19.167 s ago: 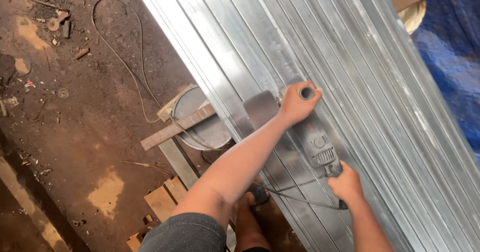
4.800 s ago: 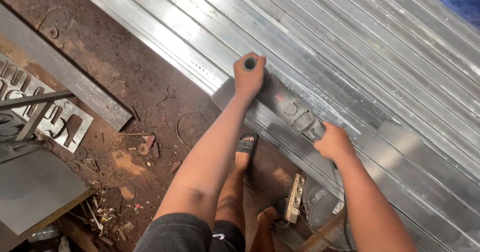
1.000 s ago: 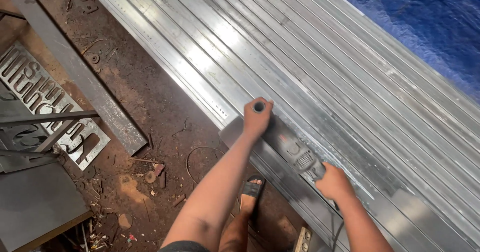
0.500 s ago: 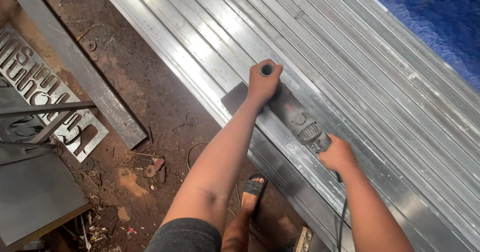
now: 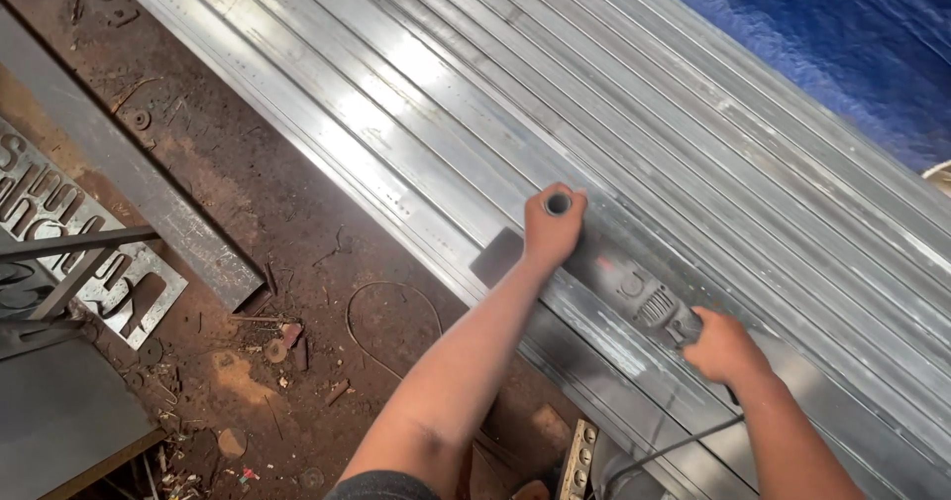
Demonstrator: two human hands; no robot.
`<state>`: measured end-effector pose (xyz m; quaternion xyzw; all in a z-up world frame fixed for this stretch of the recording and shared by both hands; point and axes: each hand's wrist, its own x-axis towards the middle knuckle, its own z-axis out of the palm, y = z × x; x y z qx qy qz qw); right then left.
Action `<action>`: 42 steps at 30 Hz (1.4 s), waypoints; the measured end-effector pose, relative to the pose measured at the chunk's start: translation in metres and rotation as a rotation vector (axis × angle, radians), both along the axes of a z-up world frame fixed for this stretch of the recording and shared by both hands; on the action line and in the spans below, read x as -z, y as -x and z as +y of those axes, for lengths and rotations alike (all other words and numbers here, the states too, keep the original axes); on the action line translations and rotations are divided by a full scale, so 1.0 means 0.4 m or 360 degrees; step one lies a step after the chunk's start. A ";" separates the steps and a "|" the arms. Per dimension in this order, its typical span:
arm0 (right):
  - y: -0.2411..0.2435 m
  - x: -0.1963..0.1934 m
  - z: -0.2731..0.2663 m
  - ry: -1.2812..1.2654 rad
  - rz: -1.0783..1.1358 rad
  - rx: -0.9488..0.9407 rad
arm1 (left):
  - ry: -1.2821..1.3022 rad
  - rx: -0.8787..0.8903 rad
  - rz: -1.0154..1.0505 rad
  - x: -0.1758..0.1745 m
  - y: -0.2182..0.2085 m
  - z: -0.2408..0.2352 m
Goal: Polishing the surface of long metal profiles using a handheld angle grinder with a polishing disc.
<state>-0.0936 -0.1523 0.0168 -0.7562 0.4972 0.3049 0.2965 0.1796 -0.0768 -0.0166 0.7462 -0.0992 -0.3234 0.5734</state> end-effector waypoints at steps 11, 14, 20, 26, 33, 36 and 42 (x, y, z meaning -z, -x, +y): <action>0.431 -0.020 0.024 -0.0061 0.0277 0.0347 | 0.0112 0.0228 0.0136 -0.090 0.424 -0.001; 0.570 0.011 0.031 -0.0013 0.0254 0.0344 | 0.0181 0.0271 0.0148 -0.078 0.523 -0.011; 0.787 0.045 0.032 0.0055 0.0296 0.0379 | 0.0186 0.0357 0.0250 -0.100 0.676 -0.035; 0.872 0.006 0.045 0.0031 0.0347 0.0504 | 0.0171 0.0484 0.0350 -0.090 0.776 -0.060; 0.830 -0.003 0.019 0.0094 0.0364 0.0414 | 0.0336 0.0649 0.0220 -0.053 0.734 -0.102; 0.728 -0.026 -0.008 0.0017 0.0338 0.0511 | 0.0353 0.0624 0.0104 -0.034 0.664 -0.113; 0.479 -0.099 -0.015 -0.0011 0.0233 0.0391 | 0.0339 0.0438 0.0136 -0.129 0.485 -0.079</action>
